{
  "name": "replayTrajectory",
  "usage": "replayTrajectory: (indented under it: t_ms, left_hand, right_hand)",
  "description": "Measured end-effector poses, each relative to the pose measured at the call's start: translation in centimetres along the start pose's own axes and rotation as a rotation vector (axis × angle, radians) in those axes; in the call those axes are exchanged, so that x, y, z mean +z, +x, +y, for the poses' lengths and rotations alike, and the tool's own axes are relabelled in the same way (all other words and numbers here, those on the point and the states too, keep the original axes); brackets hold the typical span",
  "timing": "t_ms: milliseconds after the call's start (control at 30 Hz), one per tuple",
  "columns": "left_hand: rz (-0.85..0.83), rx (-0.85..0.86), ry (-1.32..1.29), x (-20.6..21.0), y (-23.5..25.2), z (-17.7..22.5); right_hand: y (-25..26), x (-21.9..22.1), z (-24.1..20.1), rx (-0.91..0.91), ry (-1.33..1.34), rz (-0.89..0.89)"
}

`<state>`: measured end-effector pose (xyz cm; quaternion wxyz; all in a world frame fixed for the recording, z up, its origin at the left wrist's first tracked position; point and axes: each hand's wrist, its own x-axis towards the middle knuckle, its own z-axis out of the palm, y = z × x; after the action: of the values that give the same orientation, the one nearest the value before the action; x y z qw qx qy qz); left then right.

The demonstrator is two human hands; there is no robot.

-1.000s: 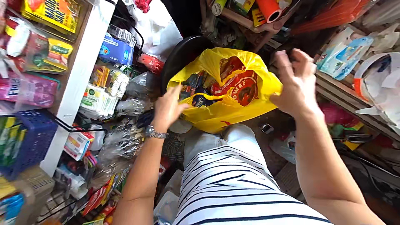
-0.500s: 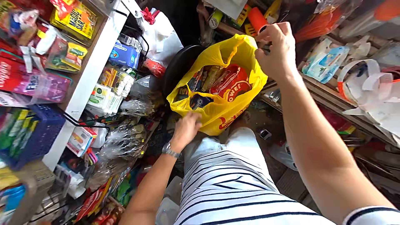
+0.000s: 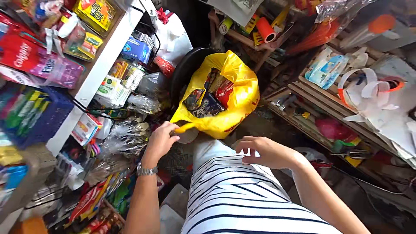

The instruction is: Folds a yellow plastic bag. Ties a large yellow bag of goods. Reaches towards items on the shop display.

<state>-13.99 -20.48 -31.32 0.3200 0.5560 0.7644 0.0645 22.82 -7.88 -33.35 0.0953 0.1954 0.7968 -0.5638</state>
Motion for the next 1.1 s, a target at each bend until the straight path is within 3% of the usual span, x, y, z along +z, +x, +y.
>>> replayTrajectory:
  t_ms: [67, 133, 267, 400, 500, 600, 700, 800, 867, 967, 1033, 1100]
  left_hand:
    - [0.212, -0.018, -0.085, -1.1, -2.5, 2.1]
    - [0.313, 0.075, -0.295, -1.1, -4.4, 5.4]
    - [0.110, 0.468, -1.069, 2.3, -5.8, 14.7]
    - [0.123, 0.584, -1.410, 6.1, -5.8, 22.0]
    - [0.081, 0.699, -1.237, 7.3, -5.4, 23.3]
    - [0.051, 0.831, -0.673, 6.5, -5.8, 24.5]
    - [-0.035, 1.106, -0.075, 7.4, -5.4, 26.5]
    - [-0.219, 1.154, 0.349, 8.5, -6.9, 30.5]
    - [-0.298, 1.155, 0.509, 8.1, -6.6, 33.5]
    - [-0.282, 1.057, 0.564, 4.0, -3.4, 38.6]
    - [-0.114, 1.072, 0.314, 0.6, 0.0, 41.7]
    - [0.052, 1.101, -0.025, -2.2, 2.9, 45.8]
  right_hand:
    - [-0.8, 0.7, -0.9, -0.014, -0.011, 0.106]
    - [-1.1, 2.4, -2.1, -0.098, 0.037, 0.262]
    - [-1.8, 6.0, -4.2, -0.338, 0.138, 0.512]
    - [-5.4, 6.6, -5.2, -0.393, 0.392, 0.522]
    - [-10.6, 6.7, -4.4, -0.337, 0.336, 0.570]
    - [-16.8, 7.6, -3.1, -0.082, 0.113, 0.737]
    - [-21.7, 9.1, -2.8, 0.172, -0.009, 0.856]
    - [-25.4, 9.6, -3.1, 0.188, -0.011, 0.920]
    - [-27.2, 9.8, -2.7, 0.112, -0.008, 1.104]
    - [-29.2, 8.9, -2.1, -0.027, -0.033, 1.586]
    - [-30.6, 7.7, -2.0, -0.062, -0.005, 1.833]
    - [-31.2, 6.4, -1.1, -0.141, 0.064, 1.906]
